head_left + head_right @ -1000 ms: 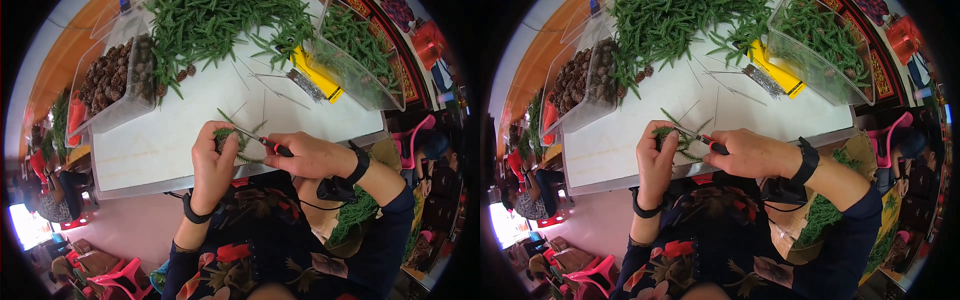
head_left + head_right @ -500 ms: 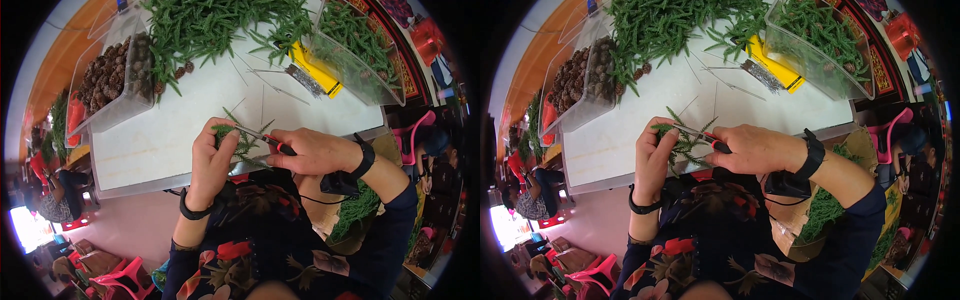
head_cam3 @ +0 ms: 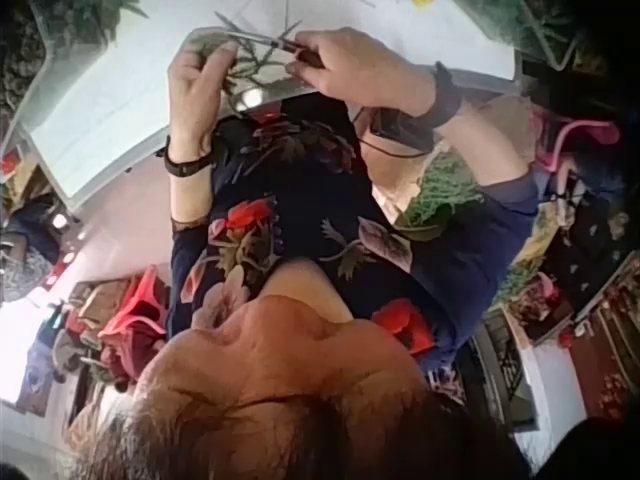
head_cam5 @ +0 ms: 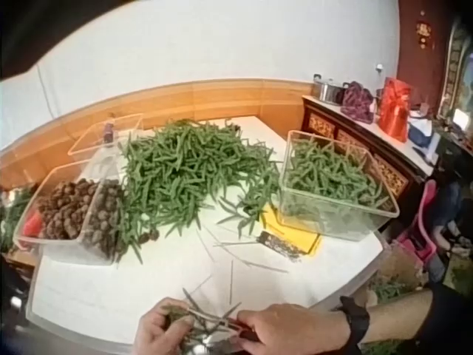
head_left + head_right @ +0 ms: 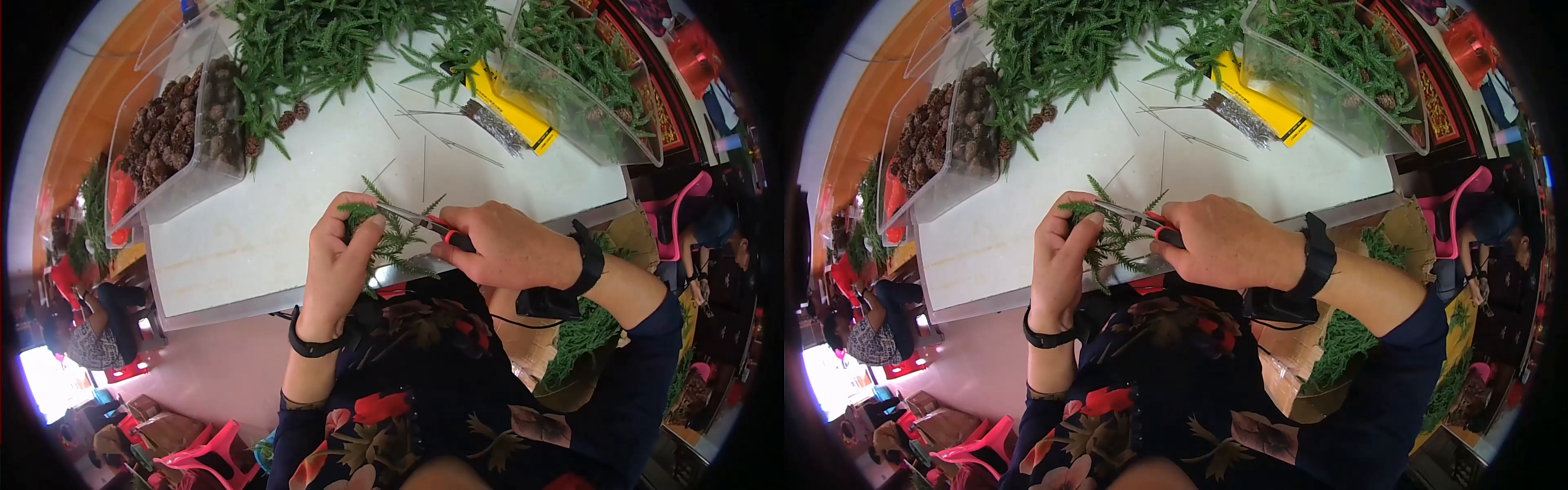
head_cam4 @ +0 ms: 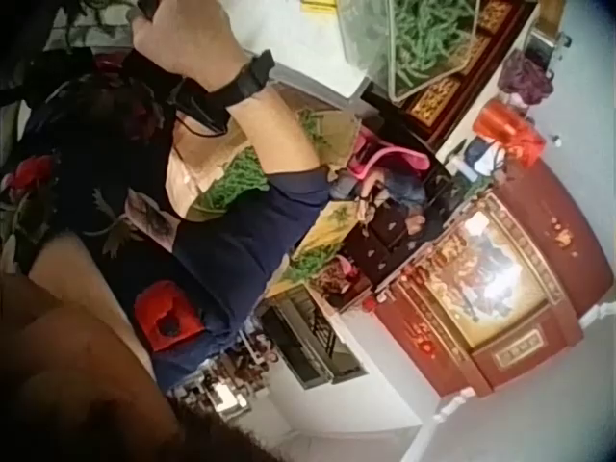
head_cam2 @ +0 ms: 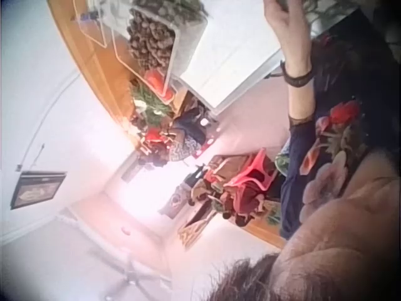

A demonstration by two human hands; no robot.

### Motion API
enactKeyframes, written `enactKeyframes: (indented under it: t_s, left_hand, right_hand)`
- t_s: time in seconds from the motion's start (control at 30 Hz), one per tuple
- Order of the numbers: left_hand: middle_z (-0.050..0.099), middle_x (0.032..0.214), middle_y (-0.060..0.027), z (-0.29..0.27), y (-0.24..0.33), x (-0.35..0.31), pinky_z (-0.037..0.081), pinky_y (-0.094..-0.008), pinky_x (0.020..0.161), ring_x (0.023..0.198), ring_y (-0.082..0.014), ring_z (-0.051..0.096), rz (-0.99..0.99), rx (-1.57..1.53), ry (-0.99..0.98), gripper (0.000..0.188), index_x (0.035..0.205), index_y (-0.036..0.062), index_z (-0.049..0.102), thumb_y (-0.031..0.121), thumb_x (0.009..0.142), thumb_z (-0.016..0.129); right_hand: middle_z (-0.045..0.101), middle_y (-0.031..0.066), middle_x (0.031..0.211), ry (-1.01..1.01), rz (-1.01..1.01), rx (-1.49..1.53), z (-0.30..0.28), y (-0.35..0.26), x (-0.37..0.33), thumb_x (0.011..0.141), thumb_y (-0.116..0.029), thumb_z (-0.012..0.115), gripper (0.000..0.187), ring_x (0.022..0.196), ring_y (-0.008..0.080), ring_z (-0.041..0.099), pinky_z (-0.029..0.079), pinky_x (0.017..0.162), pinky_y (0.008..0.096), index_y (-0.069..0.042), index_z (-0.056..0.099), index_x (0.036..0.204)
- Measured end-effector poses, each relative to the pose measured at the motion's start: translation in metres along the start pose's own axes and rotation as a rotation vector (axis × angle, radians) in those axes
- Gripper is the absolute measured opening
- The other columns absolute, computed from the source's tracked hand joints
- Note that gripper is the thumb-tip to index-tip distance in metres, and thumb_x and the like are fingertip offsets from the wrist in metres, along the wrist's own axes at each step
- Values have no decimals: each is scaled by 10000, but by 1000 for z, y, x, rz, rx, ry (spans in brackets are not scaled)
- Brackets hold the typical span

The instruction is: Trimming and sorting green plant stems using small nippers at a work table.

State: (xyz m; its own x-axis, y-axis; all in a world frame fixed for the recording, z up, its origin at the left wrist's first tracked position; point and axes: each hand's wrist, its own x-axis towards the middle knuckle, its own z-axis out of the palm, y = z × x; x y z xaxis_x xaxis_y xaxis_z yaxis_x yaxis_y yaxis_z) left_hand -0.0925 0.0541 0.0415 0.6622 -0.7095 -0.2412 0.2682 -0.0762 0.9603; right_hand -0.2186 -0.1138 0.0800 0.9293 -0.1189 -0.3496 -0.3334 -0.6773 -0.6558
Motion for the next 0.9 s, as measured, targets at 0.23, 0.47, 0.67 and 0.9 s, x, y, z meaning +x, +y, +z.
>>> enactKeyframes:
  t_s: [0.23, 0.47, 0.67, 0.9]
  left_hand:
    - [593, 876, 2, -1, 4, 0, 424, -197, 715, 799, -47, 515, -75, -171, -57, 196, 1081, -13, 545, 20, 890, 578]
    - [603, 903, -4, 0, 6, 0, 434, -200, 729, 803, -54, 525, -61, -82, -56, 197, 1077, -19, 552, 6, 885, 584]
    - [608, 935, -26, -5, 8, 3, 422, -196, 668, 765, -65, 526, -118, -127, -186, 311, 1174, -31, 555, 44, 872, 567]
    - [627, 974, -20, -8, 10, 3, 444, -178, 695, 810, -50, 560, -241, -398, -315, 373, 1261, -19, 542, 36, 892, 536]
  right_hand:
    - [624, 205, 719, 120, 1, -116, 3, -8, -5, 862, -245, 660, 280, 685, 420, 595, 463, 620, 457, 21, 594, 919]
    - [619, 199, 712, 60, -25, -58, -4, 0, -3, 863, -263, 660, 295, 690, 405, 602, 458, 619, 446, 11, 574, 928]
    - [603, 182, 696, -79, -124, 79, -16, 15, 3, 866, -255, 650, 282, 662, 383, 585, 448, 616, 422, -2, 552, 944]
    - [579, 157, 669, -62, -284, 101, -16, 20, 8, 850, -231, 661, 263, 623, 360, 548, 435, 600, 395, -4, 533, 889]
